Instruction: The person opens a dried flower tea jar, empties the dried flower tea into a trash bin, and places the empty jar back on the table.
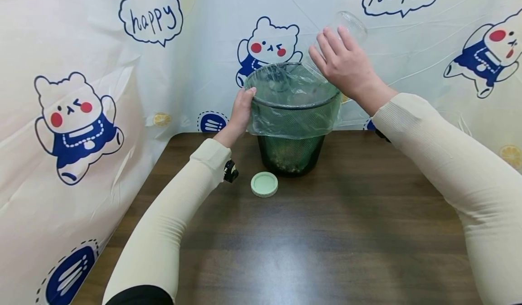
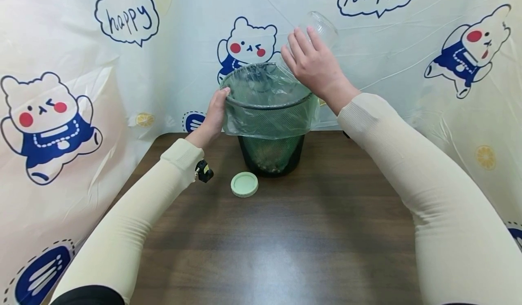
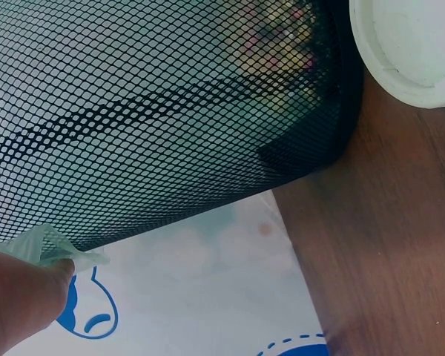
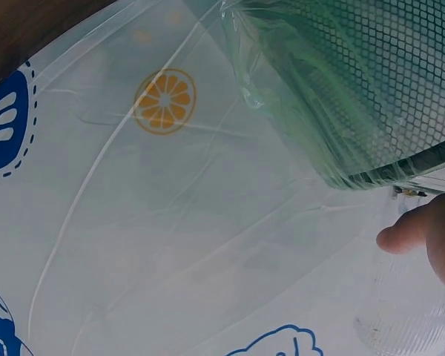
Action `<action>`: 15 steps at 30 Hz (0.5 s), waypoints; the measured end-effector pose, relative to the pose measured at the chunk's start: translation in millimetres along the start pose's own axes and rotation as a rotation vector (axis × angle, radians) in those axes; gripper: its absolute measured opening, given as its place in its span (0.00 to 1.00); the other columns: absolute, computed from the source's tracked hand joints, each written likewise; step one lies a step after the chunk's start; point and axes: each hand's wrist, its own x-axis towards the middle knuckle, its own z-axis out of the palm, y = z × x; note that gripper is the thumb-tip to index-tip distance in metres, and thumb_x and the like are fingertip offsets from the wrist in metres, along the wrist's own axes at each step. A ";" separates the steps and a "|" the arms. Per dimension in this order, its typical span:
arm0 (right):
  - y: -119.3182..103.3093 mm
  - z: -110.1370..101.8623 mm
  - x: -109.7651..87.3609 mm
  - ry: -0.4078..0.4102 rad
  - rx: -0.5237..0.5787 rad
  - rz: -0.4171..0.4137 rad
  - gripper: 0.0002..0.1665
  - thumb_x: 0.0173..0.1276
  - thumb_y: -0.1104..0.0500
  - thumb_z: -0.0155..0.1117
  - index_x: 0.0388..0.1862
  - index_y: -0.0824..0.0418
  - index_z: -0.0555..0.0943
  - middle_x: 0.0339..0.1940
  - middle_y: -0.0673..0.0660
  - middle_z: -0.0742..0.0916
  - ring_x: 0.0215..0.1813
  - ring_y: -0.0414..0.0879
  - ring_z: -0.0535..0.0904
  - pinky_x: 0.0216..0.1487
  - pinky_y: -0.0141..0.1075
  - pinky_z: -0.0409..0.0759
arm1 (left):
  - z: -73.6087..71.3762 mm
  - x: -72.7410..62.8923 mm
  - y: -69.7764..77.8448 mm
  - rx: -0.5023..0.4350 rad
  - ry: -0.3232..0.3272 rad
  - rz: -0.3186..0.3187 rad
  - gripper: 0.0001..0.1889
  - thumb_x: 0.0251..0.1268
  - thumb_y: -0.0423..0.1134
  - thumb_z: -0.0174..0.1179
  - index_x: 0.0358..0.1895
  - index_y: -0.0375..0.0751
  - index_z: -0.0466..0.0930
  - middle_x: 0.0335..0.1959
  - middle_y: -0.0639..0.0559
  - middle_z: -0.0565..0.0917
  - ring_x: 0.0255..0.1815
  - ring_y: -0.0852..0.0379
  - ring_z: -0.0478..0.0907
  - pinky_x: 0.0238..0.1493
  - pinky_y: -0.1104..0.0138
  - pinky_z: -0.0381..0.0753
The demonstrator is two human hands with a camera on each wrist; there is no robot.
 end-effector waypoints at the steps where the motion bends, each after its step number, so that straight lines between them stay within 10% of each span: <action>1: 0.3 0.0 0.4 0.006 -0.001 -0.003 0.20 0.74 0.73 0.45 0.61 0.68 0.73 0.62 0.71 0.76 0.66 0.62 0.69 0.69 0.51 0.59 | 0.0 0.2 0.1 0.000 0.000 0.002 0.41 0.68 0.55 0.46 0.76 0.35 0.45 0.74 0.41 0.57 0.71 0.50 0.58 0.68 0.60 0.57; 15: 1.8 -1.2 3.3 0.039 -0.058 -0.083 0.20 0.73 0.73 0.47 0.61 0.68 0.74 0.61 0.70 0.77 0.65 0.61 0.70 0.70 0.49 0.57 | 1.3 2.7 -1.3 -0.036 0.003 0.044 0.31 0.69 0.53 0.46 0.66 0.34 0.60 0.57 0.38 0.68 0.53 0.53 0.67 0.59 0.63 0.66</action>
